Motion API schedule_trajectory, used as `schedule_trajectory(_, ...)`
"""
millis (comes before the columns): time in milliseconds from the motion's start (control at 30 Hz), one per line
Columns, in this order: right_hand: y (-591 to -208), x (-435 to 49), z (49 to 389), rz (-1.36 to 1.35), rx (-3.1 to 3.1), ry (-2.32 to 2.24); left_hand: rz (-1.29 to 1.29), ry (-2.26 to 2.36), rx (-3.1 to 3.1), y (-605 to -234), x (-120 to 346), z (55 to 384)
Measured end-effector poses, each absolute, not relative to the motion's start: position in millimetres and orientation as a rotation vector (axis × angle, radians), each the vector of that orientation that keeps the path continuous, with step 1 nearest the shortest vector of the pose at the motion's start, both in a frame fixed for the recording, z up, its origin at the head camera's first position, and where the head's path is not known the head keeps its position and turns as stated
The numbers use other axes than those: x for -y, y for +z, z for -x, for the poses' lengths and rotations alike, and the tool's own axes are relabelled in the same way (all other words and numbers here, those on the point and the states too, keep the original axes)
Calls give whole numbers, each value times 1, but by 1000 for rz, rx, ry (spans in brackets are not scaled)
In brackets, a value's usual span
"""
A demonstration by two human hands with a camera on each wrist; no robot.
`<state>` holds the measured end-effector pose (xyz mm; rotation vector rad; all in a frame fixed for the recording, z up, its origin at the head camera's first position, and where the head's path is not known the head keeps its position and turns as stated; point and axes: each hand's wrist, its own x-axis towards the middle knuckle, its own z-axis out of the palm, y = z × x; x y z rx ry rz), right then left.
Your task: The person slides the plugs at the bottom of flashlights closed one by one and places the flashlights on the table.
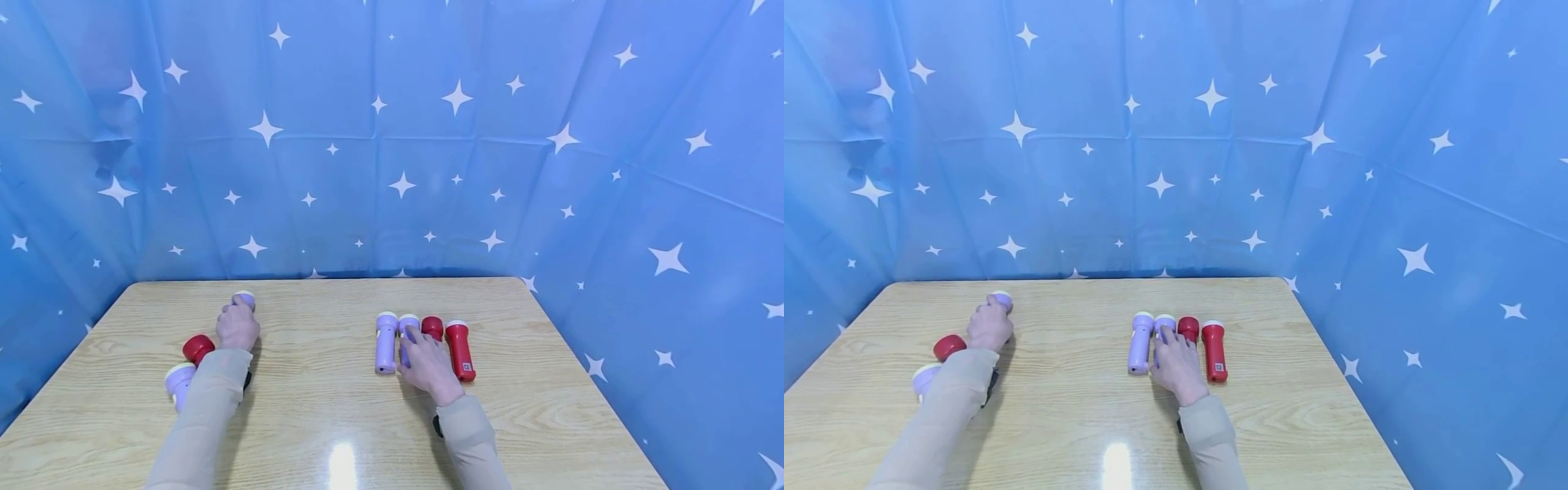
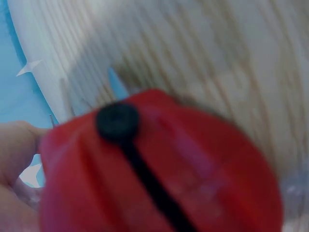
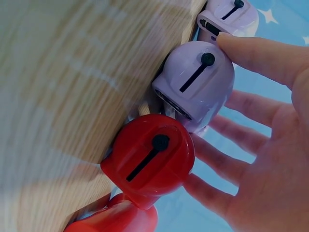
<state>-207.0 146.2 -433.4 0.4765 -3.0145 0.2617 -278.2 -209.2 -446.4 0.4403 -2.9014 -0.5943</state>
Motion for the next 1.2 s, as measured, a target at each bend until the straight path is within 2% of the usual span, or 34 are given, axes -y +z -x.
schedule_trajectory(433,-435,-145,206,-464,3022,284,-284,-596,2789,-442,197,270)
schedule_trajectory(1200,-432,-146,205,-527,2855,308,-38,-524,2462,-425,136,233)
